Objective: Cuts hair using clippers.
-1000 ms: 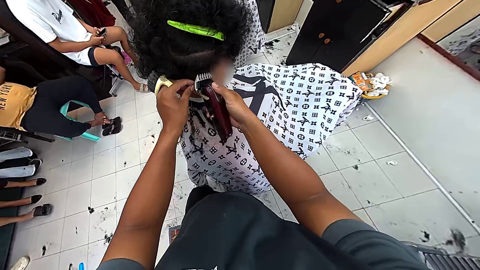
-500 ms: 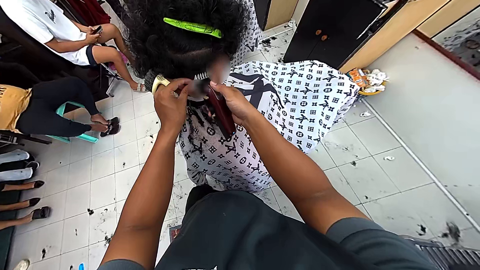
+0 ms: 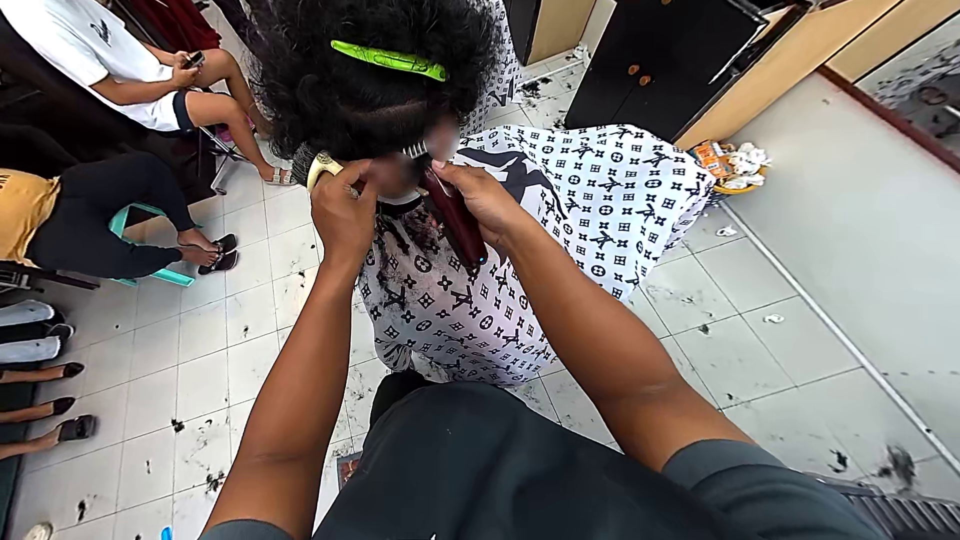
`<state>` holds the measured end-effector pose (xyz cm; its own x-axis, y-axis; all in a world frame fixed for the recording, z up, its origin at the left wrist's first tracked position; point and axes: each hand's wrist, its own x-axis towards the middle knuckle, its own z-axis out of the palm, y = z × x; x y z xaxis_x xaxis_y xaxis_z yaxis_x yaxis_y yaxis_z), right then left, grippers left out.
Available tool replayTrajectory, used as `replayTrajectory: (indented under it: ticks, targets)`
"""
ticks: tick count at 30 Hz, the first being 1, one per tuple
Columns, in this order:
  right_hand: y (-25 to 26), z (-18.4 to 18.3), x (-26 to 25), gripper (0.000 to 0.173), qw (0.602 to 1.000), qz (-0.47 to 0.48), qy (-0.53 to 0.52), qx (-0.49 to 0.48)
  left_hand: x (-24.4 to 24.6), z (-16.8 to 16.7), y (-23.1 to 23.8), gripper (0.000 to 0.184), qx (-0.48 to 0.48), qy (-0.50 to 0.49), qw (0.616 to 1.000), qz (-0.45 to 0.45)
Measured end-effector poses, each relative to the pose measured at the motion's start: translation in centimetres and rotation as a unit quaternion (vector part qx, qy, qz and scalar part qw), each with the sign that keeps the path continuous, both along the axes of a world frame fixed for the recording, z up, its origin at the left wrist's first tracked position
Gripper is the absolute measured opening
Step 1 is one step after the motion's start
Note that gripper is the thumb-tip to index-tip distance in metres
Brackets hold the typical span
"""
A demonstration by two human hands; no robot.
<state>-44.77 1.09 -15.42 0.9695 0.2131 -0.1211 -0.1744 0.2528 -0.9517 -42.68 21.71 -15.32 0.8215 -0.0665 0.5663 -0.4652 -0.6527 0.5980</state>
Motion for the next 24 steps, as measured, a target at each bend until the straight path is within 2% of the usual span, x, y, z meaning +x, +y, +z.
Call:
replayTrajectory:
  ticks: [2, 5, 9, 14, 17, 19, 21, 22, 24]
  targets:
    - [-0.2, 0.1, 0.1, 0.042, 1.000, 0.005, -0.002, -0.021, 0.0, 0.0, 0.0, 0.017, -0.001, -0.001, 1.000, 0.000]
    - [0.0, -0.3, 0.2, 0.039, 0.997, -0.032, -0.063, -0.010, 0.0, -0.1, -0.1, 0.017, -0.007, 0.001, 1.000, -0.002]
    - [-0.3, -0.4, 0.4, 0.041, 0.989, -0.039, -0.044, -0.138, -0.1, 0.0, -0.1, 0.017, -0.006, 0.011, 1.000, 0.008]
    - [0.1, -1.3, 0.3, 0.038, 0.962, -0.088, -0.171, -0.192, -0.1, -0.1, -0.1, 0.017, -0.011, 0.007, 1.000, 0.004]
    - [0.1, -0.7, 0.1, 0.043, 0.953, -0.089, -0.121, -0.264, -0.2, 0.0, 0.0, 0.017, -0.009, 0.011, 1.000, 0.004]
    - [0.3, -0.6, 0.0, 0.043, 0.952, -0.097, -0.134, -0.257, -0.1, 0.0, 0.0, 0.017, -0.010, 0.013, 1.000, 0.002]
    - [0.5, -0.9, -0.2, 0.043, 0.948, -0.100, -0.204, -0.221, -0.1, -0.1, -0.1, 0.017, -0.015, 0.002, 1.000, -0.001]
    - [0.3, -1.1, -0.5, 0.044, 0.949, -0.090, -0.223, -0.204, -0.2, -0.3, -0.1, 0.018, -0.022, -0.023, 0.999, -0.006]
    - [-0.5, -1.6, -1.7, 0.037, 0.962, -0.079, -0.184, -0.183, -1.4, -0.7, -0.3, 0.020, -0.032, -0.125, 0.991, -0.044]
